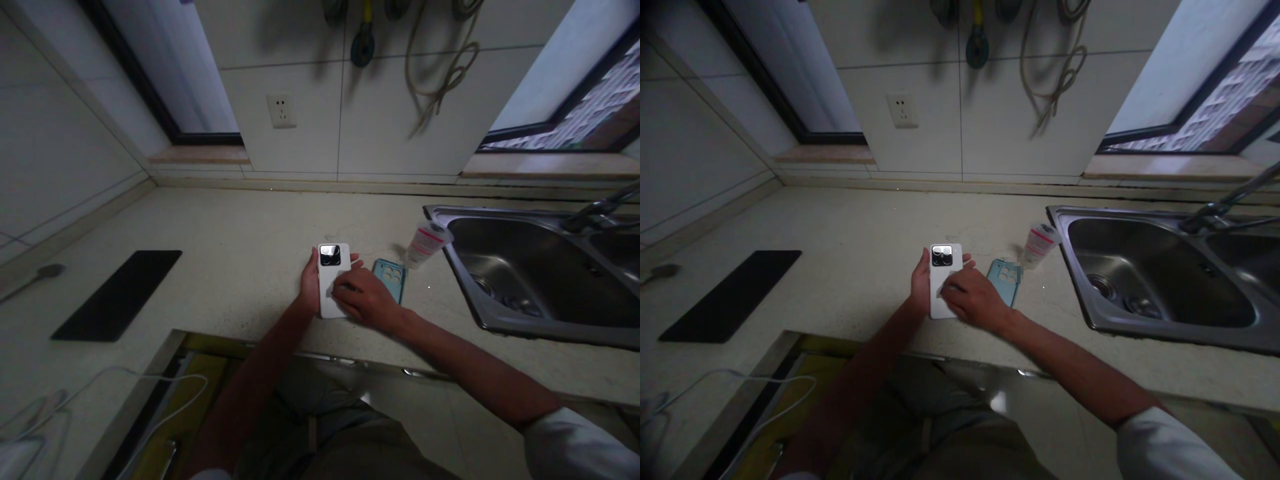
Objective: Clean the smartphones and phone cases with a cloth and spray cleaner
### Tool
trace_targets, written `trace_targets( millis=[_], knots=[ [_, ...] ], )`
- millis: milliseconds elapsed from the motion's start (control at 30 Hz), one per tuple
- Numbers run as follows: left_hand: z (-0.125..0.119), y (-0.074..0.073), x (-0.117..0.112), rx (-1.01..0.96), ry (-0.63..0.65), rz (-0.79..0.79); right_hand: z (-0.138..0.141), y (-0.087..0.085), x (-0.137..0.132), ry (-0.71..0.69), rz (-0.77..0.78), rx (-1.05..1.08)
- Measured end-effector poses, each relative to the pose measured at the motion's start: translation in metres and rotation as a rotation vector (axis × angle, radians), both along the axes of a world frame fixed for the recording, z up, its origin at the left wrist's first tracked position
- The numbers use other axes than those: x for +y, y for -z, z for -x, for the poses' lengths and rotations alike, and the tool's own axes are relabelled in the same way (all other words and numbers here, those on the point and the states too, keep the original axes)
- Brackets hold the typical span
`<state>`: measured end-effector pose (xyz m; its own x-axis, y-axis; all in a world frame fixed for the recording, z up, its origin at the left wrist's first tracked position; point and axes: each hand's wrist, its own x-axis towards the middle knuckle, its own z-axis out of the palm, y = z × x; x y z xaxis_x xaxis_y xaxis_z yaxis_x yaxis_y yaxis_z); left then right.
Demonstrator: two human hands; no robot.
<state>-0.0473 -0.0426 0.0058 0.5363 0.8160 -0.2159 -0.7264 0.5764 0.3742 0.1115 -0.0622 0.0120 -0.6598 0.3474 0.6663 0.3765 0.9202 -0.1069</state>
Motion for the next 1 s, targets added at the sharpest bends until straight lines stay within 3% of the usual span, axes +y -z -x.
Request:
trace_targets(
  millis=[100, 200, 367, 567, 700, 833, 1000],
  knots=[
    [-0.002, -0.002, -0.002, -0.001, -0.062, -0.012, 0.009, 0.004, -0.008, -0.116, -0.019, -0.039],
    [-0.002, -0.003, -0.003, -0.008, -0.029, -0.016, 0.01, 0.004, -0.009, -0.155, -0.023, -0.045],
    [-0.001, 0.002, -0.001, 0.028, 0.083, 0.008, -0.002, 0.0, 0.004, -0.024, -0.014, 0.018],
    [-0.005, 0.013, -0.001, 0.048, 0.039, 0.005, -0.017, -0.002, 0.019, 0.154, -0.039, 0.076],
    [-0.008, 0.015, -0.002, 0.046, 0.031, 0.0, -0.019, -0.002, 0.021, 0.19, -0.012, 0.095],
    [-0.006, 0.017, -0.002, 0.042, 0.027, 0.001, -0.014, 0.001, 0.017, 0.152, 0.003, 0.096],
    [0.0, 0.019, -0.001, 0.043, 0.033, 0.001, -0.002, 0.002, 0.005, -0.007, -0.015, 0.072]
  ],
)
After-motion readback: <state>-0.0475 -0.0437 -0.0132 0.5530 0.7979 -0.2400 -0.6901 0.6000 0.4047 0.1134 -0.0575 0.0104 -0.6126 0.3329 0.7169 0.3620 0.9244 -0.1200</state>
